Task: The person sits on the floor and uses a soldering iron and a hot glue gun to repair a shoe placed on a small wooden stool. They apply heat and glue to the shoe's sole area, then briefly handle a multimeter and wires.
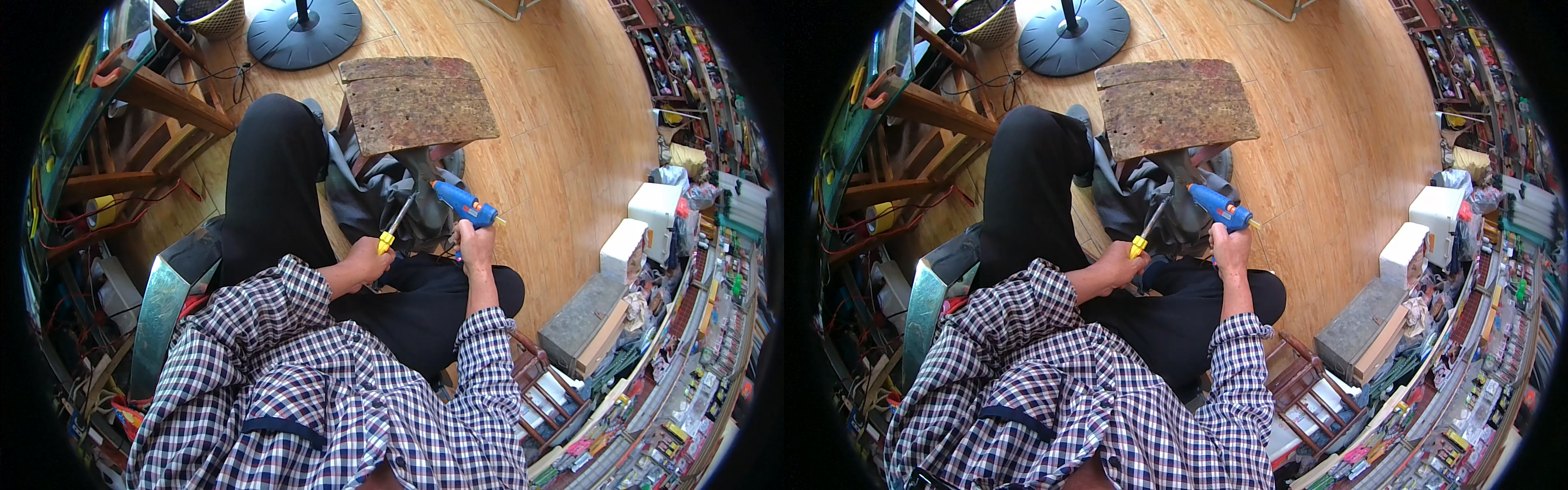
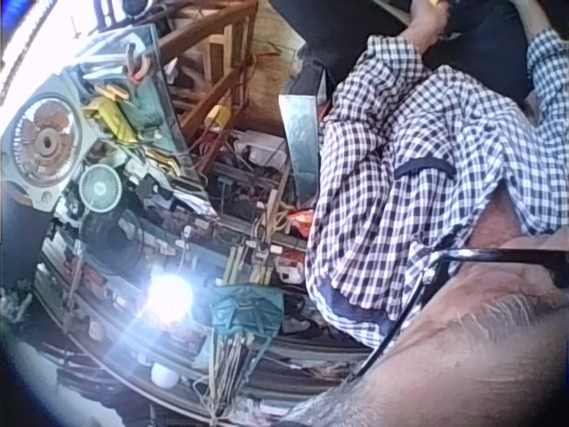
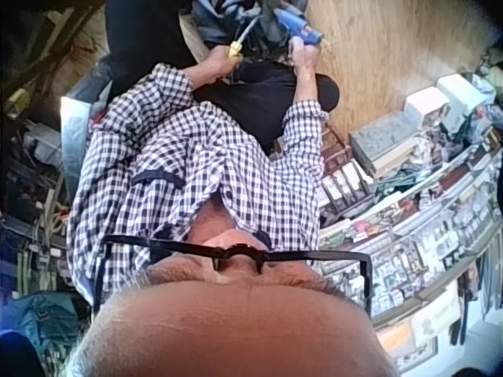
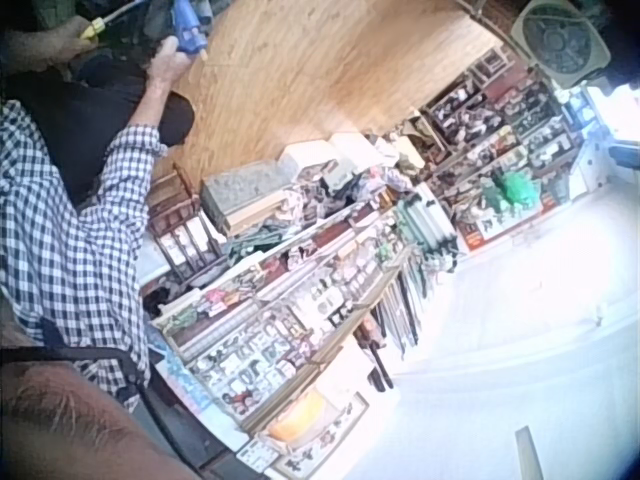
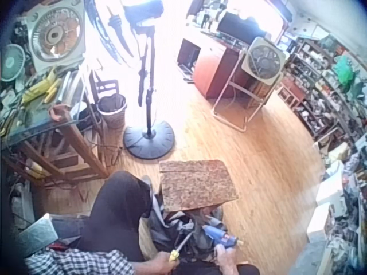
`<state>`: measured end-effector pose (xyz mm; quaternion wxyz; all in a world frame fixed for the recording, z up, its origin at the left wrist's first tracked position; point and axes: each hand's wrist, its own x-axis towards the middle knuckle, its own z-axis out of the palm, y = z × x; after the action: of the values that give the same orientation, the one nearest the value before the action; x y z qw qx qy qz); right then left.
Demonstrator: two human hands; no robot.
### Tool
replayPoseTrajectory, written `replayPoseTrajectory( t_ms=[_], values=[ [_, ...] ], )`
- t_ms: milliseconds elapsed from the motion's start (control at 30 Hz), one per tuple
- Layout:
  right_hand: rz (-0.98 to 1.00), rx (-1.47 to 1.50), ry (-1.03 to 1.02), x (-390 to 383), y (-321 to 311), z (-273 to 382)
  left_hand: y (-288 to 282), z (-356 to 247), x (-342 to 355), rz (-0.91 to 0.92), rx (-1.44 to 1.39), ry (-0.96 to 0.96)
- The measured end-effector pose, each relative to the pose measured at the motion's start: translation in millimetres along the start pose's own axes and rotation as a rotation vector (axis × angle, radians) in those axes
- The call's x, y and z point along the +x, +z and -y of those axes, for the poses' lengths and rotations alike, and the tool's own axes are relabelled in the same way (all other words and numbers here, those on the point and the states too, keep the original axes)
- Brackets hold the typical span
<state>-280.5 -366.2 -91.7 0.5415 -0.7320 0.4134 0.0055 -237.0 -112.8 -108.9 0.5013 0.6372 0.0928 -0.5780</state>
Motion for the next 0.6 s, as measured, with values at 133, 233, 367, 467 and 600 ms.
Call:
replayPoseTrajectory(
  t_ms=[133,233,367,467,600],
  values=[
    [-0.006,-0.008,0.004,-3.9,1.8,7.4,-0.6,0.4,0.2,-0.002,0.003,-0.001],
    [-0.022,-0.016,-0.003,-5.2,1.8,9.4,-1.4,-0.7,-1.0,0.010,-0.004,-0.001],
    [-0.040,0.021,0.009,-5.2,3.6,10.8,-0.9,-2.6,-2.7,-0.001,-0.003,-0.003],
    [-0.036,0.022,0.009,-3.0,3.4,10.8,-0.6,-1.4,-2.2,-0.005,0.004,0.004],
    [-0.026,0.015,0.011,-1.3,2.9,9.4,-1.5,-0.7,-1.5,0.003,0.002,-0.003]
  ],
)
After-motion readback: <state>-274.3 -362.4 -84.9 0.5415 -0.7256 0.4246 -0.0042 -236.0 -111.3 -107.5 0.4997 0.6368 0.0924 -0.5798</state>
